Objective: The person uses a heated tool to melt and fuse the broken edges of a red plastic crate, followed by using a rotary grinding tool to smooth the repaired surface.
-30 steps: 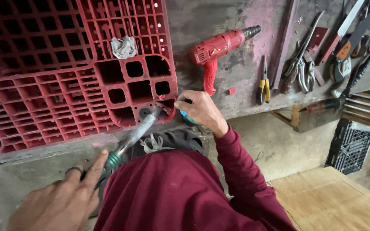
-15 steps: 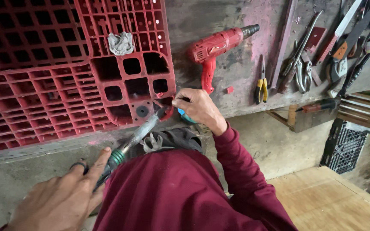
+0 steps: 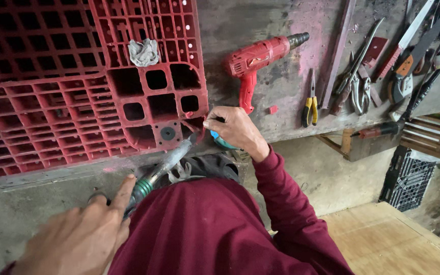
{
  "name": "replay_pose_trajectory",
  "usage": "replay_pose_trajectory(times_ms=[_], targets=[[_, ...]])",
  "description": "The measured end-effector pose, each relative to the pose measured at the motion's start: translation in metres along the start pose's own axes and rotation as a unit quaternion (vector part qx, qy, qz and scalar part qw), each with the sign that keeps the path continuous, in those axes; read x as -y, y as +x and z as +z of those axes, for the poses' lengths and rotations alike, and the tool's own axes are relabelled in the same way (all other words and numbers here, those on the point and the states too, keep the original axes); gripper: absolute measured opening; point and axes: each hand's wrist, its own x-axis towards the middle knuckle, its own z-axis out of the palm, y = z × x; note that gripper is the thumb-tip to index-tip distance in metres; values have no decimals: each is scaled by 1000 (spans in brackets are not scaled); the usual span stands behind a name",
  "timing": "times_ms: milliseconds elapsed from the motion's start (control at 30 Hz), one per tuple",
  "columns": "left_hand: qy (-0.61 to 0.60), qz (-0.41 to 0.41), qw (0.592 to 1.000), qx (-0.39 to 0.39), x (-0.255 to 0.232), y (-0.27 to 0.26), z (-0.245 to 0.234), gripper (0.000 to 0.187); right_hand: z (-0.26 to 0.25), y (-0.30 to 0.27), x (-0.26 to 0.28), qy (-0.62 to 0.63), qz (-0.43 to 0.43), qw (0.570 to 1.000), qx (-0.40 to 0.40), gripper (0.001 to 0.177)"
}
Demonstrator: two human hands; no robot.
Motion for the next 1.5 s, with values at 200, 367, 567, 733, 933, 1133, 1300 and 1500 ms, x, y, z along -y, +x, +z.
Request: replay_pose_trajectory(times_ms=[200, 367, 567, 733, 933, 1133, 1300, 1500], targets=[[47, -30, 998, 20, -2, -12, -33, 65, 1, 0, -1, 6, 7, 1000, 5, 18], [102, -11, 994, -43, -6, -18, -49, 58, 0, 2, -1, -5, -2, 1000, 4, 18], [136, -61, 983, -104, -26, -21, -45, 49, -2, 2, 0, -11, -16, 1000, 3, 18], [127, -75, 982, -115, -33, -13, -28, 56, -4, 3, 3, -6, -3, 1000, 14, 18], [108, -109, 980, -125, -39, -7, -21, 57, -7, 6, 4, -12, -9, 1000, 26, 18], [106, -124, 974, -154, -44, -5, -11, 53, -8, 9, 1, -25, -22, 999, 36, 19], [118, -133, 972, -154, -48, -5, -9, 53, -10, 11, -1, -51, -36, 997, 37, 19], [134, -34, 985, -105, -15, -7, -17, 70, -10, 8, -2, -25, -30, 998, 42, 18]])
